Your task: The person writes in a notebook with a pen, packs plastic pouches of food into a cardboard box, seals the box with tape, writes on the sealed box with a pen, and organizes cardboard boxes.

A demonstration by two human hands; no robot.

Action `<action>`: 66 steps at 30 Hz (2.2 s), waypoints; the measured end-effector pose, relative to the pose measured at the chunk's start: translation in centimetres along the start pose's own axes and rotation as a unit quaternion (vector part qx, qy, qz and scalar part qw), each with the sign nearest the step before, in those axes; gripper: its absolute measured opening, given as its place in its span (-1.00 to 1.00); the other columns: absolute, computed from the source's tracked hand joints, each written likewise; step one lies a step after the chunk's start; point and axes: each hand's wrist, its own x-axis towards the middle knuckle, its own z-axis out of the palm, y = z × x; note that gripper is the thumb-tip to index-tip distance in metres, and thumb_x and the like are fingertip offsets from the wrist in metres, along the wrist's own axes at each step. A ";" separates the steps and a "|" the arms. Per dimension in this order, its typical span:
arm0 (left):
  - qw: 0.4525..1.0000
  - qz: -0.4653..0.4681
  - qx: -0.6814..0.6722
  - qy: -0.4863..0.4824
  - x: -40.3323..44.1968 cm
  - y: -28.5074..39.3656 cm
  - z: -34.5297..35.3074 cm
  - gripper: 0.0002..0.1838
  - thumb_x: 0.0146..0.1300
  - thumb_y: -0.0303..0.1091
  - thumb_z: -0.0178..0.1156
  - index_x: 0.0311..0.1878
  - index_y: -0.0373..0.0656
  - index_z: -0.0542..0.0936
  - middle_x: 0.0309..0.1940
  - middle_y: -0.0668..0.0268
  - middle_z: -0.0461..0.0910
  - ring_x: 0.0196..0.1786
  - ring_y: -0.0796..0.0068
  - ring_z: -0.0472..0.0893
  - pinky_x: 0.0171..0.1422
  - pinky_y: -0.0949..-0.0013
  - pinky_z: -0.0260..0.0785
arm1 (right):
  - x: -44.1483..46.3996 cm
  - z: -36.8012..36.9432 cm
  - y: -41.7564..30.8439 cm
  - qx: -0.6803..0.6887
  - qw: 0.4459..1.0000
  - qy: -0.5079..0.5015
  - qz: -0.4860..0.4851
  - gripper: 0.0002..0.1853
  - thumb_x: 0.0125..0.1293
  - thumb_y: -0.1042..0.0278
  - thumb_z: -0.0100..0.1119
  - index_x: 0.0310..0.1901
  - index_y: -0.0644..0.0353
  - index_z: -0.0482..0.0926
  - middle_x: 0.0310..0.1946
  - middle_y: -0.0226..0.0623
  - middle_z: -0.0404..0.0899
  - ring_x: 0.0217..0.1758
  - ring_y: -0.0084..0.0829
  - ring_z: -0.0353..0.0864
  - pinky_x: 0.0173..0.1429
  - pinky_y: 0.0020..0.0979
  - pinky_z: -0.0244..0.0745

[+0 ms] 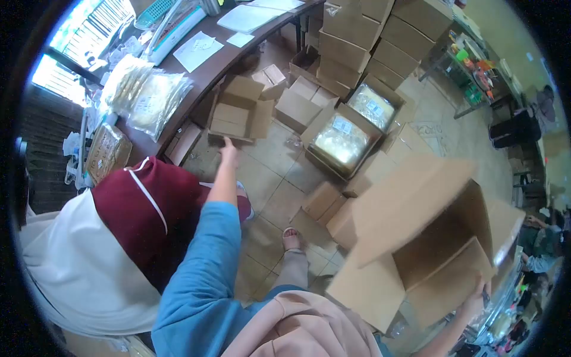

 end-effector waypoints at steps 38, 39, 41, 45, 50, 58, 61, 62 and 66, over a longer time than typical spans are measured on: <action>0.285 0.157 0.937 -0.123 -19.5 -7.1 -15.1 0.05 -0.29 0.08 0.38 0.34 0.07 0.11 0.39 0.16 -0.07 0.37 0.10 0.07 0.32 -0.15 -0.03 | 1.1 45.9 15.6 -0.288 0.932 -0.186 -0.116 -0.59 0.23 0.29 0.06 0.14 -0.01 0.36 0.15 -0.12 0.36 0.29 0.23 0.07 0.26 0.18 -0.01; 0.273 0.155 0.941 -0.125 -18.8 -6.8 -14.4 0.05 -0.29 0.08 0.38 0.34 0.07 0.11 0.39 0.16 -0.07 0.37 0.10 0.07 0.32 -0.15 -0.03 | 1.1 47.0 16.0 -0.285 0.920 -0.256 -0.086 -0.58 0.23 0.29 0.06 0.15 0.00 0.34 0.16 -0.12 0.35 0.29 0.29 0.04 0.23 0.22 -0.01; 0.299 0.132 0.936 -0.128 -19.3 -7.7 -12.6 0.02 -0.26 0.03 0.38 0.33 0.04 0.13 0.38 0.13 -0.05 0.38 0.08 0.04 0.32 -0.16 -0.04 | 1.5 47.4 17.0 -0.285 0.919 -0.257 -0.093 -0.58 0.21 0.28 0.08 0.13 0.01 0.35 0.17 -0.09 0.32 0.29 0.34 -0.01 0.21 0.31 -0.06; 0.294 0.266 0.897 -0.194 -15.6 -11.4 -10.4 -0.05 -0.16 -0.04 0.33 0.32 -0.10 0.12 0.38 0.10 -0.04 0.38 -0.01 0.02 0.31 -0.14 -0.03 | 1.7 48.1 16.7 -0.284 0.911 -0.293 -0.056 -0.54 0.16 0.35 0.09 0.14 -0.01 0.34 0.24 -0.05 0.21 0.33 0.35 -0.10 0.22 0.38 -0.15; 0.283 0.378 0.825 -0.309 -12.6 -13.4 -3.4 -0.07 -0.10 0.01 0.26 0.33 -0.13 0.09 0.37 0.06 -0.06 0.39 -0.02 -0.01 0.32 -0.14 -0.06 | 2.3 48.7 15.5 -0.286 0.902 -0.321 -0.045 -0.50 0.17 0.32 0.08 0.18 0.00 0.29 0.19 0.10 0.22 0.31 0.41 -0.12 0.18 0.43 -0.12; 0.286 0.492 0.713 -0.410 -14.2 -17.9 4.5 -0.08 -0.01 0.09 0.14 0.34 -0.19 0.03 0.37 0.00 -0.09 0.40 -0.05 -0.05 0.35 -0.13 -0.11 | 1.2 49.0 16.1 -0.280 0.922 -0.253 -0.083 -0.54 0.18 0.25 0.05 0.13 0.12 0.30 0.29 0.03 0.08 0.29 0.44 -0.10 0.15 0.50 -0.16; 0.294 0.532 0.674 -0.420 -16.0 -19.4 6.8 -0.08 0.03 0.12 0.09 0.35 -0.21 0.01 0.37 -0.02 -0.10 0.40 -0.06 -0.06 0.35 -0.13 -0.13 | 1.2 49.0 15.4 -0.279 0.924 -0.249 -0.072 -0.55 0.18 0.27 0.05 0.11 0.16 0.30 0.30 0.01 0.08 0.30 0.42 -0.09 0.13 0.52 -0.16; 0.297 0.544 0.662 -0.422 -16.8 -19.9 7.4 -0.08 0.04 0.13 0.08 0.35 -0.22 0.00 0.37 -0.03 -0.11 0.40 -0.06 -0.07 0.36 -0.13 -0.13 | 1.3 49.3 15.4 -0.262 0.932 -0.243 -0.061 -0.58 0.17 0.26 0.06 0.07 0.19 0.35 0.29 0.02 0.10 0.30 0.40 -0.07 0.14 0.52 -0.15; 0.308 0.592 0.614 -0.422 -20.8 -22.0 8.5 -0.08 0.08 0.17 0.02 0.35 -0.24 -0.03 0.37 -0.06 -0.12 0.40 -0.07 -0.09 0.37 -0.13 -0.16 | 1.2 48.8 15.0 -0.181 0.967 -0.169 -0.056 -0.74 0.22 0.29 -0.05 -0.14 0.21 0.51 0.23 0.09 0.19 0.35 0.32 -0.14 0.12 0.53 -0.19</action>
